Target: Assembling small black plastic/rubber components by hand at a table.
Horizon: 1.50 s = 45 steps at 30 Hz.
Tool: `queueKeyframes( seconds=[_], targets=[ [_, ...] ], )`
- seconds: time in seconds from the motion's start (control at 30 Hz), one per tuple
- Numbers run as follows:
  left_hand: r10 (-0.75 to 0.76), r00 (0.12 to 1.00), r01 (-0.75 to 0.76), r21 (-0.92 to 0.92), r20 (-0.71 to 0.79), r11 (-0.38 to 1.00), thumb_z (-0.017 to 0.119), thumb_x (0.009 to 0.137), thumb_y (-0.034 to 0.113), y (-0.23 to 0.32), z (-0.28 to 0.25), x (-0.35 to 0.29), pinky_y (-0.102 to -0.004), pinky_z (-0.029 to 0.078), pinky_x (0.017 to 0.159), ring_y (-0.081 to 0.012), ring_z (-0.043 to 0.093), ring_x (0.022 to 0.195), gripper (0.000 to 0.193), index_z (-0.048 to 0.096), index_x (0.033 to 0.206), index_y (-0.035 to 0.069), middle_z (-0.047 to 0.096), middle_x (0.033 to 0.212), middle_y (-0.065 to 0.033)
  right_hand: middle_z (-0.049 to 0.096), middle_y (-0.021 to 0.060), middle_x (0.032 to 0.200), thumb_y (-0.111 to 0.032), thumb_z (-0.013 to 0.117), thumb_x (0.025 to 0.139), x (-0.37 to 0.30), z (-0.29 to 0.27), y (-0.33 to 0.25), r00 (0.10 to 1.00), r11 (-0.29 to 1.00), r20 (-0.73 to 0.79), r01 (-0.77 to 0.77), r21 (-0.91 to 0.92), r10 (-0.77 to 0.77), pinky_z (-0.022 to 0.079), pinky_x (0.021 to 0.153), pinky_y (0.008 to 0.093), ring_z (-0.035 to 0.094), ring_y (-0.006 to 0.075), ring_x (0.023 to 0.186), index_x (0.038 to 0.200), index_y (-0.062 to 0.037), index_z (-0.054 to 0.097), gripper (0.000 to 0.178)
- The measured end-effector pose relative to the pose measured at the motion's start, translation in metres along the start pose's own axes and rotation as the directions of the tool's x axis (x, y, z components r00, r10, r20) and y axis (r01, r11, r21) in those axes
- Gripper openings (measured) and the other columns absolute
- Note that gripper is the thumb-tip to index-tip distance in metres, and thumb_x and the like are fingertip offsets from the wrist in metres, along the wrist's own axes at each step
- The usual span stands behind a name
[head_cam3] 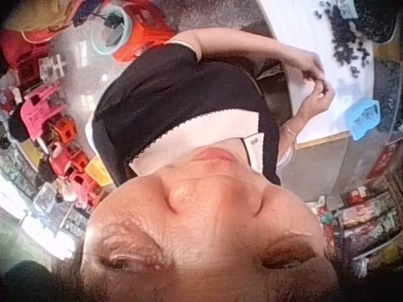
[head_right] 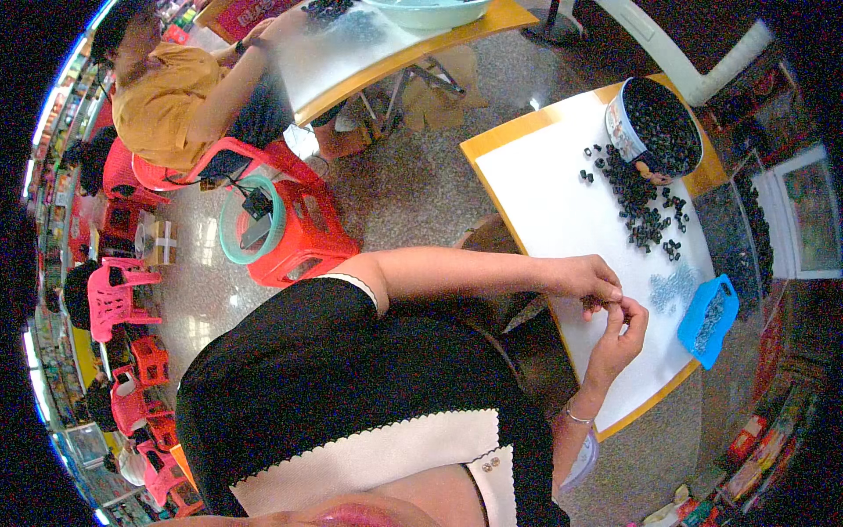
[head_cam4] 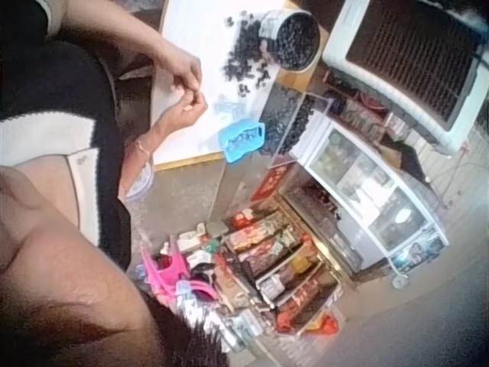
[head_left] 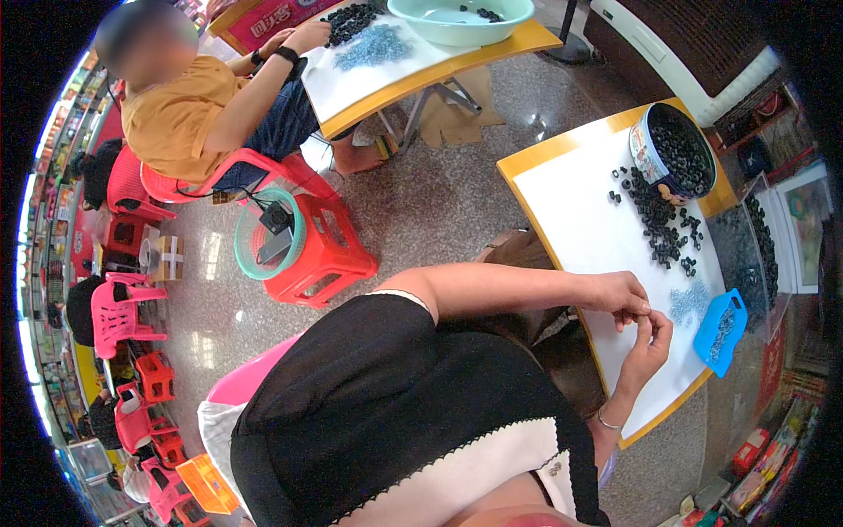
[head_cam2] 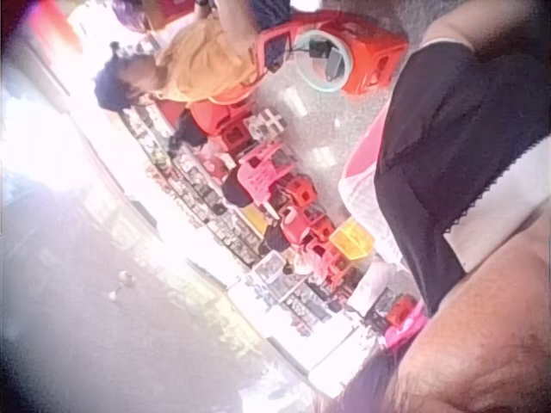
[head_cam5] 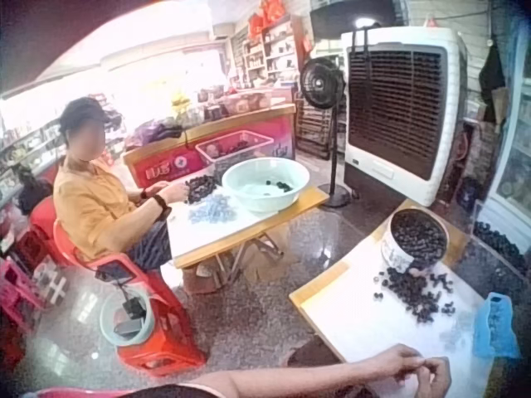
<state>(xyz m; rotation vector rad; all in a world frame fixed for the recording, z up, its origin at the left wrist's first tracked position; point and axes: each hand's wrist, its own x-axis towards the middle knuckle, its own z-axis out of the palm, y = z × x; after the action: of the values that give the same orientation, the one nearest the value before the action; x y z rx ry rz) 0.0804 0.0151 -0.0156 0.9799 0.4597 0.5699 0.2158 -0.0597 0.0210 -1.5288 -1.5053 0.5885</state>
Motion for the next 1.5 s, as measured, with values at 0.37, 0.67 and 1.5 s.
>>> queueKeyframes(
  seconds=[0.37,0.67,1.5],
  targets=[
    [0.040,0.996,-0.040,0.001,-0.085,0.999,0.052,0.092,0.025,-0.005,0.001,0.004,-0.0250,0.045,0.056,-0.0098,0.051,0.061,0.027,0.062,0.092,-0.001,0.058,0.076,-0.0029,0.052,0.0033,0.099,-0.007,0.058,0.086,0.003,0.006,0.001,0.997,0.966,0.040,-0.069,0.249,0.060,0.043,0.081,0.0258,0.051,0.0131,0.090,0.105,-0.0017,0.057,0.020],
    [0.059,0.998,-0.059,0.005,-0.020,0.998,0.058,0.089,0.030,0.002,0.004,0.000,-0.0250,0.041,0.055,-0.0092,0.047,0.060,0.030,0.061,0.093,0.001,0.057,0.074,-0.0009,0.052,0.0048,0.098,-0.005,0.062,0.082,0.004,0.002,0.000,0.991,0.989,-0.004,0.130,-0.072,-0.131,0.042,0.079,0.0273,0.050,0.0155,0.088,0.099,-0.0015,0.059,0.017],
    [-0.040,0.987,-0.024,-0.385,-0.156,0.923,0.056,0.091,0.018,0.019,-0.017,-0.003,-0.0228,0.048,0.064,-0.0096,0.054,0.064,0.022,0.059,0.101,-0.001,0.062,0.086,-0.0056,0.057,0.0071,0.097,-0.003,0.063,0.079,0.024,0.010,0.002,0.993,0.983,-0.095,0.088,0.161,-0.073,0.045,0.076,0.0257,0.054,0.0153,0.085,0.101,-0.0017,0.061,0.022]
  ],
)
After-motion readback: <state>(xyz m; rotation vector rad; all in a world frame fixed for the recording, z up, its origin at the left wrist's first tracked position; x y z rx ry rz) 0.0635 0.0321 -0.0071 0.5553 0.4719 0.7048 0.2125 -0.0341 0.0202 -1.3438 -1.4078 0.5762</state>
